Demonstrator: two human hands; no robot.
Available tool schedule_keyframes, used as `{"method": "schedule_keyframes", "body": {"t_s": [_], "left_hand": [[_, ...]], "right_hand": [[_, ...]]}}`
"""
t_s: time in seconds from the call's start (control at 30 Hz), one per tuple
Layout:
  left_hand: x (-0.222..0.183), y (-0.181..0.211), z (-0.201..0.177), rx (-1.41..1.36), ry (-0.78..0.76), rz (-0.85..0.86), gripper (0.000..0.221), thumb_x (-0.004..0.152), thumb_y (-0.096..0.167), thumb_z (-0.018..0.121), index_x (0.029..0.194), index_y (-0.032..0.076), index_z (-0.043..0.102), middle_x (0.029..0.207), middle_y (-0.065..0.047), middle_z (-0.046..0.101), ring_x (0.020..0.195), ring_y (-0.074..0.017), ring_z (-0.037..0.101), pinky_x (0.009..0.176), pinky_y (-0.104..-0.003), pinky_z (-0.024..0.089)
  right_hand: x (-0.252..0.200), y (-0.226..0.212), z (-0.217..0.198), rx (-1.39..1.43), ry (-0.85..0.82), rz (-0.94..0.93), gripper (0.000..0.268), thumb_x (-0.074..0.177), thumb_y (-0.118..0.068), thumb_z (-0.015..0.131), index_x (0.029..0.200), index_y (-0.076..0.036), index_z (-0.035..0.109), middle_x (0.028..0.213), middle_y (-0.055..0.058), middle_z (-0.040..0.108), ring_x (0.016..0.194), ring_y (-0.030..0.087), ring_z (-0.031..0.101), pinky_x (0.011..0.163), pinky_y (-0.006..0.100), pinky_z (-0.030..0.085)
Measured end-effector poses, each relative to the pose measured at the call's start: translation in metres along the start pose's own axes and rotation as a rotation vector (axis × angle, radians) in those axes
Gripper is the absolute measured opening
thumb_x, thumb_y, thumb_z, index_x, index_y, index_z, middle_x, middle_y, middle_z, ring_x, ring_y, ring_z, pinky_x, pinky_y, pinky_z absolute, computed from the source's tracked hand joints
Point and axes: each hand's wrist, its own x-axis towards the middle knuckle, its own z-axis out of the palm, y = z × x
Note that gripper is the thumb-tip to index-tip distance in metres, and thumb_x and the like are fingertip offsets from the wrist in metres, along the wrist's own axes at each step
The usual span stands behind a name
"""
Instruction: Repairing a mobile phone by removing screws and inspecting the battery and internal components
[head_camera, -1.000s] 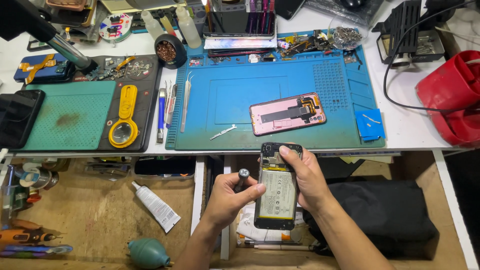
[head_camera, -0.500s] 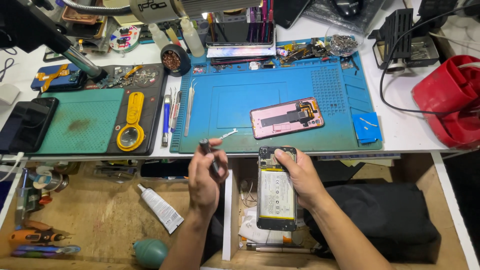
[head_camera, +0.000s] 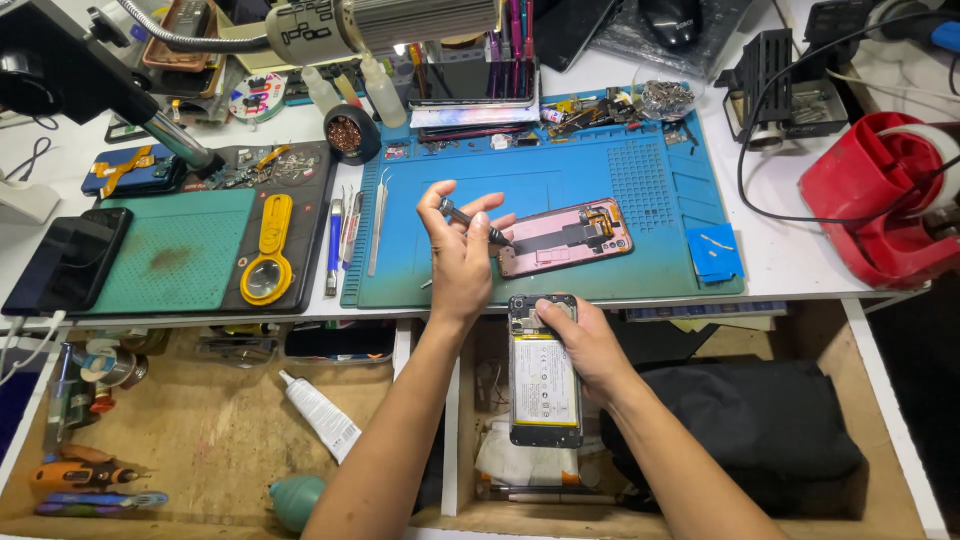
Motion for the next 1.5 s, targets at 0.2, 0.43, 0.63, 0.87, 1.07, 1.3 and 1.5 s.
{"method": "schedule_keyframes", "body": {"t_s": [0.2, 0.43, 0.63, 0.87, 1.07, 1.3, 1.5], "left_hand": [[-0.002, -0.03, -0.004, 0.007, 0.062, 0.05, 0.029, 0.108, 0.008, 0.04, 0.131, 0.013, 0.023, 0.12, -0.023, 0.068, 0.1, -0.0267, 0.074, 0.086, -0.037, 0.064], [0.0, -0.034, -0.009, 0.022, 0.167, 0.103, 0.027, 0.108, 0.01, 0.041, 0.128, 0.012, 0.023, 0.117, -0.022, 0.069, 0.097, -0.0246, 0.075, 0.086, -0.035, 0.064], [0.001, -0.04, -0.01, 0.052, 0.181, 0.099, 0.027, 0.108, 0.007, 0.041, 0.129, 0.011, 0.025, 0.114, -0.021, 0.07, 0.095, -0.0227, 0.074, 0.083, -0.032, 0.064], [0.0, -0.041, -0.011, 0.113, 0.189, 0.095, 0.027, 0.107, 0.007, 0.043, 0.128, 0.01, 0.026, 0.112, -0.022, 0.071, 0.094, -0.0237, 0.075, 0.081, -0.033, 0.065], [0.005, -0.043, -0.019, 0.011, 0.232, 0.06, 0.03, 0.106, 0.006, 0.043, 0.129, 0.011, 0.024, 0.114, -0.025, 0.07, 0.093, -0.0312, 0.076, 0.08, -0.039, 0.066], [-0.023, 0.026, -0.02, -0.347, 0.303, 0.04, 0.034, 0.105, 0.011, 0.046, 0.129, 0.019, 0.023, 0.119, -0.03, 0.065, 0.099, -0.0414, 0.075, 0.084, -0.047, 0.068], [-0.073, 0.033, -0.012, -0.503, 0.325, -0.042, 0.035, 0.103, 0.012, 0.049, 0.126, 0.021, 0.025, 0.113, -0.031, 0.067, 0.094, -0.044, 0.076, 0.082, -0.055, 0.067]], "right_hand": [[-0.003, -0.002, 0.005, 0.021, -0.016, 0.016, 0.017, 0.094, -0.02, 0.071, 0.093, -0.003, 0.066, 0.065, 0.007, 0.064, 0.054, 0.022, 0.073, 0.052, 0.031, 0.059], [-0.012, -0.013, 0.007, 0.104, -0.008, 0.052, 0.016, 0.092, -0.016, 0.07, 0.102, -0.003, 0.067, 0.069, 0.008, 0.066, 0.059, 0.025, 0.075, 0.056, 0.034, 0.062], [-0.012, -0.017, 0.006, 0.126, -0.025, 0.011, 0.024, 0.088, -0.01, 0.073, 0.111, -0.002, 0.069, 0.076, 0.007, 0.068, 0.064, 0.025, 0.076, 0.06, 0.036, 0.063], [-0.019, -0.021, 0.009, 0.104, -0.06, -0.066, 0.053, 0.083, -0.004, 0.077, 0.133, -0.004, 0.06, 0.096, 0.009, 0.07, 0.078, 0.019, 0.072, 0.073, 0.036, 0.063], [-0.03, -0.04, 0.014, 0.104, -0.098, -0.159, 0.076, 0.085, -0.001, 0.072, 0.153, -0.01, 0.039, 0.096, 0.012, 0.071, 0.078, 0.018, 0.073, 0.072, 0.035, 0.064], [-0.04, -0.053, 0.02, -0.026, -0.061, -0.311, 0.07, 0.086, 0.001, 0.069, 0.152, -0.016, 0.051, 0.148, 0.016, 0.06, 0.126, 0.023, 0.061, 0.105, 0.042, 0.052], [-0.013, -0.01, 0.004, -0.097, -0.006, -0.294, 0.02, 0.081, 0.007, 0.067, 0.088, -0.003, 0.083, 0.081, 0.007, 0.073, 0.09, 0.011, 0.058, 0.093, 0.029, 0.051]]}}
